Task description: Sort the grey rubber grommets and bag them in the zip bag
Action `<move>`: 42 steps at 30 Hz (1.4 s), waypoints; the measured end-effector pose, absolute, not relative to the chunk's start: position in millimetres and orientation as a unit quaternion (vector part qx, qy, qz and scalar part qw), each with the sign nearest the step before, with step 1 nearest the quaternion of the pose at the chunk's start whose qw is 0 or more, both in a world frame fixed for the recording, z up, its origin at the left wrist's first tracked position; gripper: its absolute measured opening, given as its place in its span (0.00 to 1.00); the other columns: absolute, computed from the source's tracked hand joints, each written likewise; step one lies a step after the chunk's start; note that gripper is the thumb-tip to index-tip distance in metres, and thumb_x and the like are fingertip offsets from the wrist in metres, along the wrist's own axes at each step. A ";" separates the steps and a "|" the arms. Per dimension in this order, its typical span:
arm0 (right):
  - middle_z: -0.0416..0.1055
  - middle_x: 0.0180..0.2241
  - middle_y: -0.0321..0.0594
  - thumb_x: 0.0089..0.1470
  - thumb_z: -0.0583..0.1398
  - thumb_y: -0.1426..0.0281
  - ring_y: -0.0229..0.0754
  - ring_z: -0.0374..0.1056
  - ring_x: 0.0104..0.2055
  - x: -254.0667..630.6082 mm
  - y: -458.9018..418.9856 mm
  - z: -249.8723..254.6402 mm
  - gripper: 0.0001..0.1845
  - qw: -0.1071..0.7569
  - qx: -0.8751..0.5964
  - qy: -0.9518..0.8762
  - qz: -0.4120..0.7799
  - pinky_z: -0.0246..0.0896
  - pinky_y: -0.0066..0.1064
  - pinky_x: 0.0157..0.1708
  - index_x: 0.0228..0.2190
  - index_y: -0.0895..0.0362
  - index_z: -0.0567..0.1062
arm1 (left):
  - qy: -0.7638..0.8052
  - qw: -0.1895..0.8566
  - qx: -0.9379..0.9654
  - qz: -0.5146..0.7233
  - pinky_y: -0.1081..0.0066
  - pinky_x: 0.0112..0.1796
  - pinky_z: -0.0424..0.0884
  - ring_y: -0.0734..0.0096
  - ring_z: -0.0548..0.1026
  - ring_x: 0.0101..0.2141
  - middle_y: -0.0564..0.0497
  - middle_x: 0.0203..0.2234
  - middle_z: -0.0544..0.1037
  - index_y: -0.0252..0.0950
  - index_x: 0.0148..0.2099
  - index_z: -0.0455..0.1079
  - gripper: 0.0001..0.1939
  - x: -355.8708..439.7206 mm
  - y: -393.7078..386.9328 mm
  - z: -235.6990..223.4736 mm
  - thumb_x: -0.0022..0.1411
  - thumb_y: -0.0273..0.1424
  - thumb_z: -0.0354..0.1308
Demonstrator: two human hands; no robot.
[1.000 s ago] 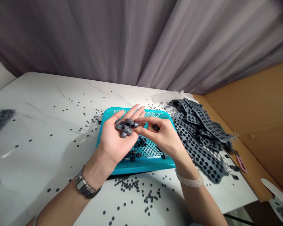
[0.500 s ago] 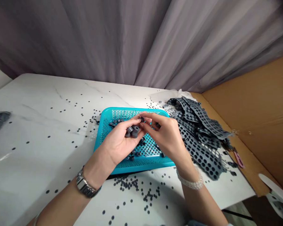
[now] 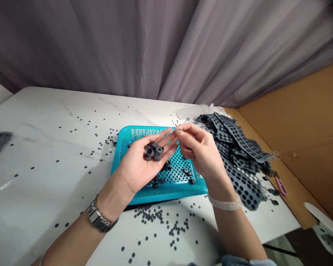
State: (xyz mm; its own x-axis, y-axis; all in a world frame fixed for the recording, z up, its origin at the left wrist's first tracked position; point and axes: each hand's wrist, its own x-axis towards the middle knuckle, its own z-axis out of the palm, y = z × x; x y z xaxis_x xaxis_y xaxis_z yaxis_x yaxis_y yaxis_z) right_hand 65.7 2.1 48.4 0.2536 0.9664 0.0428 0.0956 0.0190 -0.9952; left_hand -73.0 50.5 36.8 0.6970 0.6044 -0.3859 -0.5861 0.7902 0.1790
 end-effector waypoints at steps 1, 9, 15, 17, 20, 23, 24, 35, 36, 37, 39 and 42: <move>0.51 0.17 0.27 0.51 0.58 0.63 0.29 0.42 0.16 68.8 3.1 48.4 0.08 0.567 -0.536 -0.414 0.469 0.37 0.26 0.15 0.29 0.55 0.70 | 0.218 0.920 0.023 0.325 0.64 0.48 0.74 0.59 0.76 0.47 0.36 0.44 0.77 0.24 0.55 0.66 0.19 -74.0 50.8 36.5 0.62 0.22 0.47; 0.64 0.20 0.33 0.53 0.55 0.62 0.27 0.46 0.14 68.6 9.5 43.1 0.14 0.571 -0.438 -0.275 0.638 0.33 0.25 0.12 0.22 0.58 0.69 | 0.214 0.909 0.015 0.358 0.61 0.53 0.69 0.57 0.71 0.53 0.36 0.53 0.72 0.23 0.59 0.63 0.23 -77.0 53.0 33.4 0.63 0.25 0.47; 0.55 0.18 0.27 0.52 0.55 0.74 0.27 0.38 0.15 64.7 6.0 39.9 0.15 0.553 -0.411 -0.345 0.637 0.31 0.23 0.14 0.41 0.56 0.76 | 0.193 0.909 0.024 0.368 0.66 0.54 0.67 0.64 0.71 0.53 0.41 0.53 0.73 0.28 0.60 0.63 0.23 -78.1 54.2 34.6 0.63 0.25 0.48; 0.50 0.18 0.26 0.54 0.55 0.72 0.28 0.37 0.16 61.5 1.8 43.7 0.13 0.552 -0.435 -0.390 0.595 0.32 0.24 0.15 0.40 0.56 0.77 | 0.174 0.915 0.045 0.360 0.67 0.54 0.66 0.65 0.70 0.54 0.41 0.52 0.74 0.29 0.59 0.64 0.23 -79.4 54.3 34.9 0.63 0.26 0.48; 0.53 0.18 0.28 0.53 0.61 0.67 0.29 0.41 0.18 52.4 -5.3 52.0 0.10 0.518 -0.520 -0.498 0.461 0.37 0.26 0.16 0.36 0.57 0.79 | 0.161 0.919 0.070 0.354 0.68 0.55 0.65 0.65 0.69 0.55 0.42 0.52 0.74 0.30 0.60 0.64 0.24 -80.9 53.8 36.3 0.63 0.27 0.48; 0.58 0.19 0.30 0.49 0.66 0.66 0.30 0.44 0.20 43.5 -9.5 56.6 0.12 0.450 -0.581 -0.585 0.342 0.43 0.26 0.19 0.37 0.57 0.79 | 0.172 0.917 0.076 0.351 0.68 0.54 0.65 0.64 0.70 0.54 0.42 0.51 0.75 0.30 0.60 0.64 0.24 -81.1 52.6 38.6 0.63 0.28 0.48; 0.58 0.19 0.29 0.49 0.66 0.66 0.30 0.45 0.21 41.9 -9.7 56.6 0.13 0.435 -0.589 -0.600 0.323 0.44 0.27 0.20 0.38 0.57 0.79 | 0.177 0.917 0.076 0.349 0.67 0.54 0.66 0.64 0.71 0.53 0.42 0.51 0.75 0.30 0.60 0.64 0.23 -80.9 52.2 39.1 0.63 0.28 0.48; 0.53 0.17 0.26 0.50 0.65 0.67 0.29 0.48 0.20 62.4 0.9 42.8 0.12 0.520 -0.587 -0.500 0.368 0.44 0.25 0.19 0.38 0.55 0.78 | 0.216 0.917 0.024 0.335 0.68 0.43 0.75 0.67 0.77 0.38 0.42 0.33 0.78 0.25 0.40 0.72 0.11 -72.8 53.9 32.4 0.61 0.19 0.49; 0.53 0.17 0.26 0.50 0.65 0.66 0.29 0.48 0.20 64.3 1.2 42.2 0.12 0.519 -0.588 -0.496 0.373 0.44 0.25 0.19 0.39 0.55 0.78 | 0.219 0.917 0.020 0.334 0.67 0.44 0.75 0.66 0.77 0.39 0.43 0.32 0.77 0.25 0.39 0.72 0.10 -72.0 53.3 33.1 0.60 0.18 0.50; 0.54 0.18 0.27 0.50 0.65 0.66 0.29 0.48 0.20 65.7 1.5 41.8 0.12 0.519 -0.591 -0.492 0.374 0.43 0.25 0.19 0.39 0.55 0.79 | 0.222 0.916 0.018 0.334 0.67 0.46 0.75 0.66 0.77 0.39 0.43 0.32 0.77 0.25 0.39 0.72 0.10 -71.3 52.6 33.7 0.59 0.17 0.50; 0.54 0.18 0.27 0.50 0.65 0.66 0.29 0.48 0.20 67.4 1.8 41.6 0.12 0.518 -0.596 -0.486 0.374 0.43 0.25 0.18 0.38 0.55 0.79 | 0.228 0.914 0.024 0.334 0.67 0.47 0.74 0.66 0.77 0.40 0.42 0.34 0.77 0.25 0.39 0.73 0.10 -70.5 51.1 33.8 0.58 0.15 0.52; 0.53 0.18 0.27 0.49 0.66 0.66 0.28 0.48 0.19 67.2 2.1 42.2 0.12 0.517 -0.598 -0.481 0.380 0.41 0.24 0.17 0.38 0.55 0.79 | 0.231 0.909 0.048 0.343 0.68 0.48 0.74 0.68 0.78 0.40 0.42 0.35 0.79 0.24 0.38 0.74 0.09 -70.3 49.1 31.3 0.57 0.14 0.55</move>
